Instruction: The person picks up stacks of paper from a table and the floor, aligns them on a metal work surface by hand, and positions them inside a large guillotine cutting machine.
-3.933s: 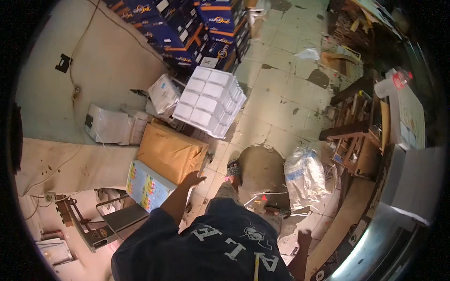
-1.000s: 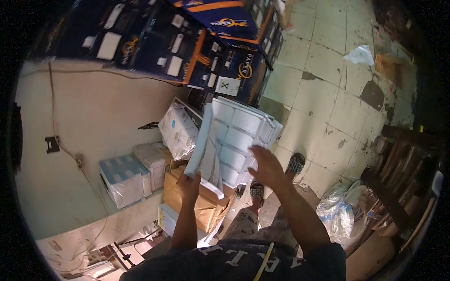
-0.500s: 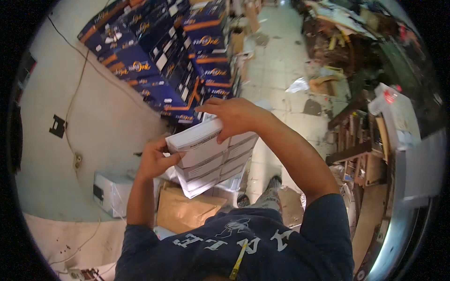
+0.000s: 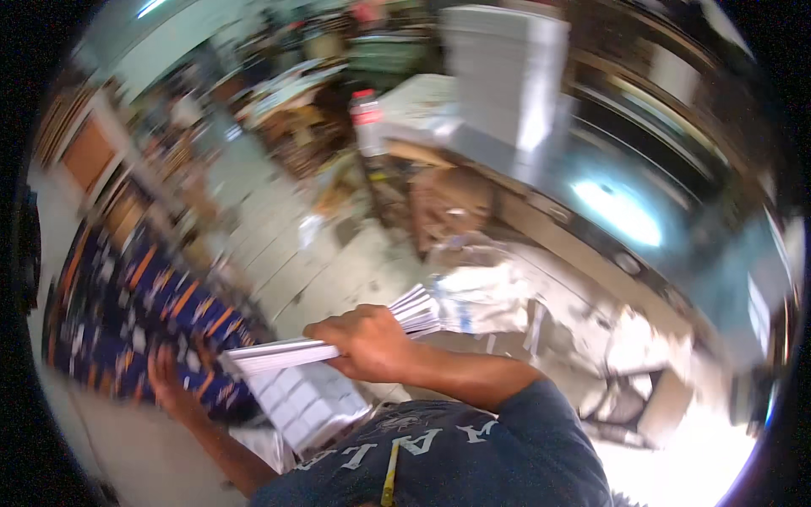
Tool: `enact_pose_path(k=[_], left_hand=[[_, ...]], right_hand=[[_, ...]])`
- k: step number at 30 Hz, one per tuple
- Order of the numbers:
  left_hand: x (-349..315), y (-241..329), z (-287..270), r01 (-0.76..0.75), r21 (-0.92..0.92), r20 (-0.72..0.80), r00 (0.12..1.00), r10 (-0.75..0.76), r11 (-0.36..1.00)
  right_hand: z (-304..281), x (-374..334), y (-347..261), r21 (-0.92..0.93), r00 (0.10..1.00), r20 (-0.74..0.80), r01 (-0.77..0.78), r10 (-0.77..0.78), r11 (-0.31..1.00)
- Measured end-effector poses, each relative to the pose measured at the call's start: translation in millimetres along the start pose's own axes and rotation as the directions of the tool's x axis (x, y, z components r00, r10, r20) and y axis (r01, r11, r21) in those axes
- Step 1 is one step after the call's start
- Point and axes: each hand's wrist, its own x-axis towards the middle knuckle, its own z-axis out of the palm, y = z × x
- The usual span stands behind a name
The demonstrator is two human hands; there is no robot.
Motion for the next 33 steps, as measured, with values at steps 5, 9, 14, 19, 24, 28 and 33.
enact_pose_path(k=[5,9,14,19,24,28,33], left_hand=[[-188,-154,169,0.575,-0.808,0.241,0.516,-0.822,0.124],[-339,-143,379,0.862,-0.445,0.893,0.448,-0.045,-0.242],[-410,-57,537,0.988,-0.156,0.982,0.153,-0.115,-0.014],[-447,23,662,0.554,-0.3,0.948,0.084,0.307,0.777],[-405,72,759,-0.414,-0.307,0.929,0.064,0.363,0.857],[-335,120,853,0.409,-0.081,0.992,-0.06,0.115,0.909],[-305,130,982,0.534,0.162,0.965,-0.263,-0.019,0.83]], right_hand=[[-168,-64,-23,-0.301,0.988,-0.083,-0.148,0.129,0.942],[-272,-103,-37,-0.525,0.978,-0.041,-0.195,0.204,0.828],[-372,-151,-55,-0.64,0.899,-0.179,-0.416,0.4,0.646],[-477,-208,-69,-0.54,0.718,-0.503,-0.695,0.481,0.475],[-564,-274,-31,-0.072,0.263,-0.742,-0.946,0.616,0.317],[-615,-347,84,0.226,-0.052,-0.804,-0.948,0.592,0.225],[-635,-450,241,0.609,-0.425,-0.56,-0.793,0.711,0.004]])
